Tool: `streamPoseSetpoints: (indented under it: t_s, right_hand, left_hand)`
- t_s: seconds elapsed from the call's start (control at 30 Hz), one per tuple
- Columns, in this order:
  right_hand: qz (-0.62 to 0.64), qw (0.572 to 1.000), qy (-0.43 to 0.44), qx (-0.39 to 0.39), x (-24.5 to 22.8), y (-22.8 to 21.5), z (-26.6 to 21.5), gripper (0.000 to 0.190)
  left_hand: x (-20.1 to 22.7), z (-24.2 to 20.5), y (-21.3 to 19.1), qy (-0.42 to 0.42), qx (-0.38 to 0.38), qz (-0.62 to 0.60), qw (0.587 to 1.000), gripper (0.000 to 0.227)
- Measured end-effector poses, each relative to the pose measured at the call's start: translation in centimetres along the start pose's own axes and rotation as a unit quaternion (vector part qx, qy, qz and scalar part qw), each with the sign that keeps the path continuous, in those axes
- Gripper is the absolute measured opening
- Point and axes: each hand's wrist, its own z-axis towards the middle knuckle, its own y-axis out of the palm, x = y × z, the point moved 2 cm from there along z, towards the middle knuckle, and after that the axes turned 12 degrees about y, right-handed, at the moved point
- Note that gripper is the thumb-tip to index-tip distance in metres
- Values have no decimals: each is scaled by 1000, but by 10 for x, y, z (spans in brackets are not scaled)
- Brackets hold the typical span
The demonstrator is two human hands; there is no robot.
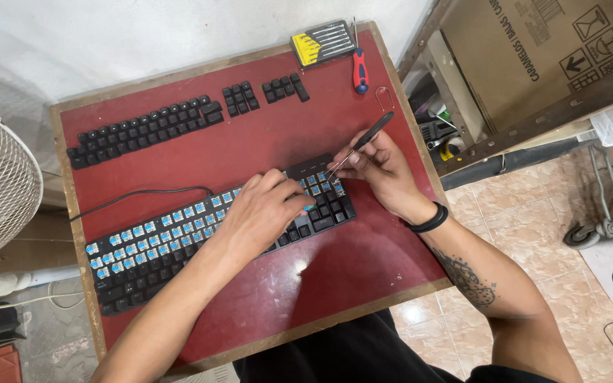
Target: The person uses a keycap puller to remove black keycaps from a mechanical keyboard. They systematically lift each keycap and place it on the red table surface, working across the keyboard from right to left.
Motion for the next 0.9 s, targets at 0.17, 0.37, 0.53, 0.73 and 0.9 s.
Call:
streamPoseSetpoints:
  t_s: [0.17,0.37,0.53,0.73,0.9]
  right_hand:
    - [9,1000,-2,2,-1,-3,1,23]
    - [5,1000,-3,4,-1,-3,1,22]
    - [5,1000,-2,5,-4,2,0,22]
    - [4,1000,1,10,-2,-1,0,22]
    - [3,1000,3,12,0,-2,1,23]
  left_hand:
    - [3,0,5,20,-10,29,999,13]
    - [2,-5,11,30,-10,52,998,12]
    - [5,2,12,74,1,92,993,14]
    - [6,13,0,103,8,88,991,20]
    - [6,16,3,119,16,98,988,23]
